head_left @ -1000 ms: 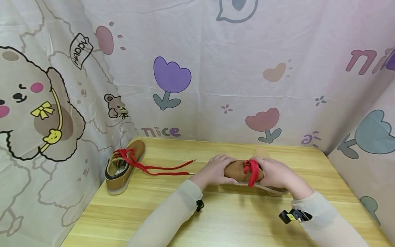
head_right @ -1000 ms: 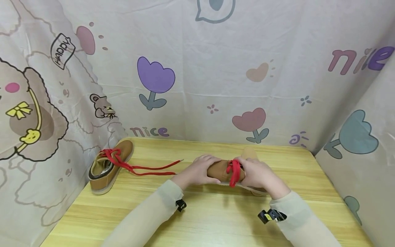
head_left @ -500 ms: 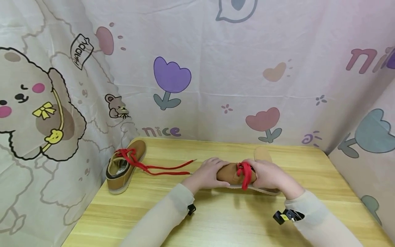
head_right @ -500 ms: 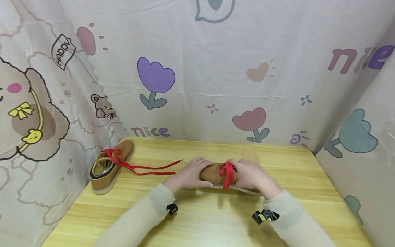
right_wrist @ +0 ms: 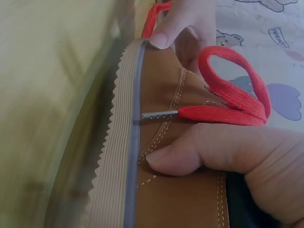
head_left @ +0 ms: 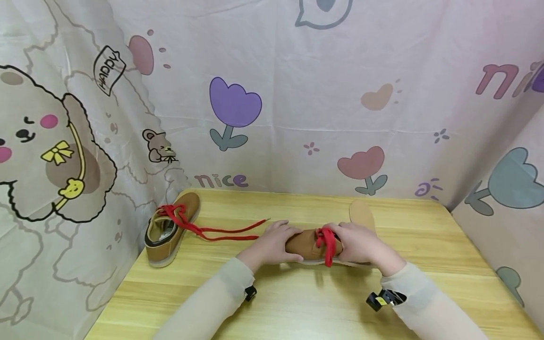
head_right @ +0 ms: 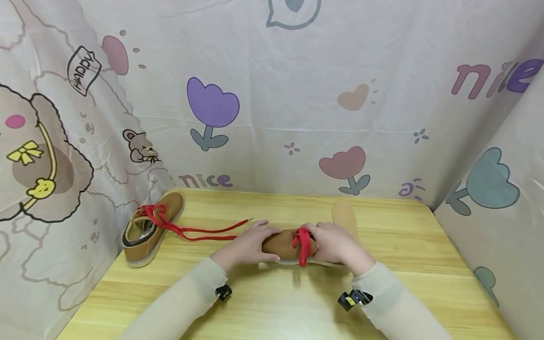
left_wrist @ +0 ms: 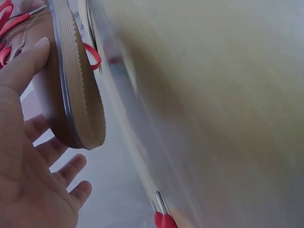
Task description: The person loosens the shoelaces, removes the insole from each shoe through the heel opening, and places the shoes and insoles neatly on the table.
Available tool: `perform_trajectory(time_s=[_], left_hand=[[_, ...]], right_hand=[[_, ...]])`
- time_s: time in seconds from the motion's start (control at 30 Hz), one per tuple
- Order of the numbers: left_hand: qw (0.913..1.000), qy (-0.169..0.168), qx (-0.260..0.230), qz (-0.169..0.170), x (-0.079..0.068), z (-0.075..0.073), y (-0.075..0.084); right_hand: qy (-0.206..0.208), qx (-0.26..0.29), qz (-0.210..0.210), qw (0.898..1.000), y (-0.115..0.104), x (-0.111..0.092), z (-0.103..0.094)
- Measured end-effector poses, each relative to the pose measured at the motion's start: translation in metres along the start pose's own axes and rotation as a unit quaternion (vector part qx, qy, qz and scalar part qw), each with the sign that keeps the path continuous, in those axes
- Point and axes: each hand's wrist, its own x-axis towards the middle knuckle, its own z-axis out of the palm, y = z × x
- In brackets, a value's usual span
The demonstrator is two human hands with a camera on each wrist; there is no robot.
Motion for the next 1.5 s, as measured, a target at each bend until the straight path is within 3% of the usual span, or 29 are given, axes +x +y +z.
perform_trajectory(time_s=[0.6,1.23,1.5], left_hand=[[0.9998,-0.007,-0.016,-0.007,-0.021,0.001,-0.013],[0.9998,-0.005,0.01,-0.014,-0.03,0.0,-0.019],[0.9996,-0.004,0.019,-0.022,-0.032,0.0,-0.015]], right_hand=[[-0.012,0.029,-0.024,0.999,-0.014,0.01,0.015],[0.006,0.008,-0.021,1.0,-0.021,0.013,0.029],[-0.016,0.042,-0.012,0.999,-0.018,0.009,0.027]])
